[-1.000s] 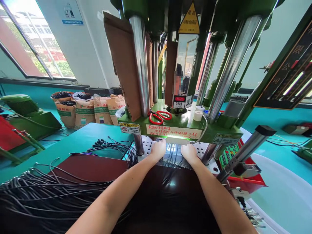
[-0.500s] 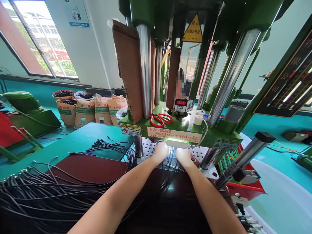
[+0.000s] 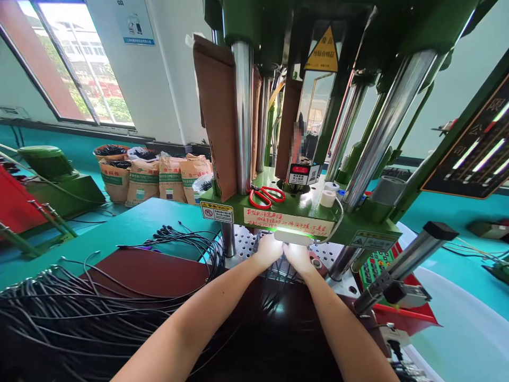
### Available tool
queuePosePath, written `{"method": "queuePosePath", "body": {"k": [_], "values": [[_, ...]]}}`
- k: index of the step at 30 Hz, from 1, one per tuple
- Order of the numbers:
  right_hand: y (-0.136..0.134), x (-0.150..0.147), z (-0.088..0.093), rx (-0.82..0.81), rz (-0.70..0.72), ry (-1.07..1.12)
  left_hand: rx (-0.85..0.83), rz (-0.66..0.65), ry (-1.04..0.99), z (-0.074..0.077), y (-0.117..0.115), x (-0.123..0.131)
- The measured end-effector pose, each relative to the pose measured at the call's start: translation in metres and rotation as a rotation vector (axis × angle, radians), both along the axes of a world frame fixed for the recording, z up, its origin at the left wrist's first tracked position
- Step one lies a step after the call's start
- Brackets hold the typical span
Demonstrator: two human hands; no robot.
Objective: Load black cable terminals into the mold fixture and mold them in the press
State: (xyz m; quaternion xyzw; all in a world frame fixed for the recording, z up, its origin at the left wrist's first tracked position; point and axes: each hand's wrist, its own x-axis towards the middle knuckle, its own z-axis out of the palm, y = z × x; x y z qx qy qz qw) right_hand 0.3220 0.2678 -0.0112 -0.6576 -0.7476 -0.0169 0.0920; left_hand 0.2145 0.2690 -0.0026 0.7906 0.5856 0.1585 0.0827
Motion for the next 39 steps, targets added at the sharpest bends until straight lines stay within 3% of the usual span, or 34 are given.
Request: {"method": "queuePosePath", "body": {"k": [11, 16, 21, 27, 33, 39], "values": [[0.006, -0.004, -0.003, 0.056, 0.08, -0.042, 0.029, 0.034, -0.03, -0.018, 0.009, 0.003], [0.009, 0.005, -0.005, 0.12, 0.176, -0.056, 0.099, 0.027, -0.015, -0.016, 0.009, 0.002], [0.007, 0.03, -0.007, 0.159, 0.318, -0.098, 0.203, -0.135, 0.003, -0.013, 0.007, -0.017], [0.009, 0.047, -0.017, 0.138, 0.392, -0.127, 0.221, -0.285, 0.022, -0.025, 0.013, -0.035], [0.017, 0.039, -0.022, 0.115, 0.385, -0.101, 0.177, -0.238, -0.006, -0.036, 0.02, -0.031], [0.026, 0.031, -0.019, 0.095, 0.353, -0.059, 0.121, -0.199, -0.007, -0.035, 0.027, -0.024]]}}
